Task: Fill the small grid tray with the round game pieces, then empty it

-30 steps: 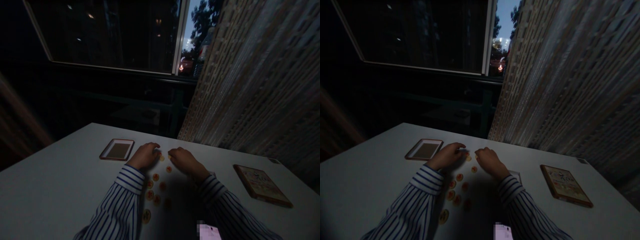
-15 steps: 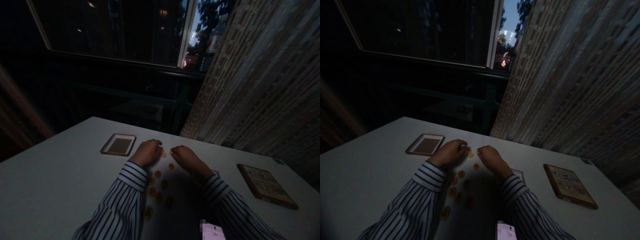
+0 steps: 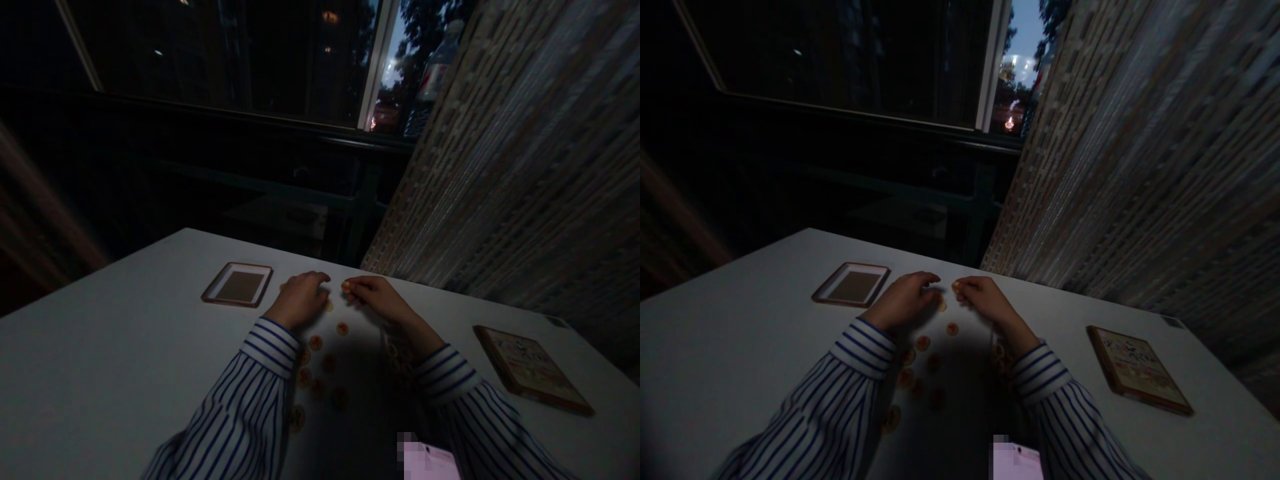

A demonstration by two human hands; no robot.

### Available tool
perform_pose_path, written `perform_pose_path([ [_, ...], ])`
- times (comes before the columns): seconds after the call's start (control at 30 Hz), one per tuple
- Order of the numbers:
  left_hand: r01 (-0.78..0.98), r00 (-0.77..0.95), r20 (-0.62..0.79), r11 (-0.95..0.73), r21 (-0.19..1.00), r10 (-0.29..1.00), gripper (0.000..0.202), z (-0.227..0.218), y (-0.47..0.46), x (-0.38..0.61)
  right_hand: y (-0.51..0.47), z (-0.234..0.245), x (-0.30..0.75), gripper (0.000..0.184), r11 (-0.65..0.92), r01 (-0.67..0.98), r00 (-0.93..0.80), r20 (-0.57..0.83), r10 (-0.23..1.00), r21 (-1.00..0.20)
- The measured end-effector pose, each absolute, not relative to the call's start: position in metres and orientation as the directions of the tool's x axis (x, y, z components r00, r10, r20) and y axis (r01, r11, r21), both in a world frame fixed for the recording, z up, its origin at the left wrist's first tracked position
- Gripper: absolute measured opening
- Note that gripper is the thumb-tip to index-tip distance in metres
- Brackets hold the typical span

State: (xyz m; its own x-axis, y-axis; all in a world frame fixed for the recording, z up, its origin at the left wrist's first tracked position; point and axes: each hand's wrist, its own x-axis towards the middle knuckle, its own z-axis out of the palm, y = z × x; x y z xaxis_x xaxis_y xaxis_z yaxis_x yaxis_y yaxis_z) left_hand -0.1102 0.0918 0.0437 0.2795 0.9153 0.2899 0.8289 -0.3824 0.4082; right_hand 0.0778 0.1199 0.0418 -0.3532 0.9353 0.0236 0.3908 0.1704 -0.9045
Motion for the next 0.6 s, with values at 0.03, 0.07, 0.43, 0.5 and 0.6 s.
perform_pose_path([
  [0.03, 0.825, 0.28, 0.299, -0.388, 0.412, 0.912, 0.033, 0.044, 0.091, -0.108, 0.12, 0.042, 0.078, 0.027, 0.157, 0.376, -0.35, 0.017, 0.937, -0.913],
  [0.07, 0.82, 0.28, 0.309, -0.394, 0.415, 0.909, 0.033, 0.045, 0.09, -0.105, 0.119, 0.043, 0.077, 0.026, 0.148, 0.362, -0.35, 0.013, 0.937, -0.92],
  [0.43, 0.793, 0.273, 0.35, -0.416, 0.445, 0.896, 0.03, 0.054, 0.081, -0.09, 0.114, 0.048, 0.076, 0.028, 0.167, 0.283, -0.381, 0.049, 0.923, -0.944],
  [0.5, 0.78, 0.264, 0.362, -0.419, 0.466, 0.894, 0.028, 0.055, 0.081, -0.091, 0.112, 0.05, 0.075, 0.029, 0.207, 0.3, -0.385, 0.08, 0.919, -0.931],
  [0.6, 0.732, 0.241, 0.391, -0.431, 0.527, 0.888, 0.027, 0.053, 0.082, -0.091, 0.112, 0.052, 0.075, 0.028, 0.257, 0.316, -0.369, 0.131, 0.92, -0.913],
])
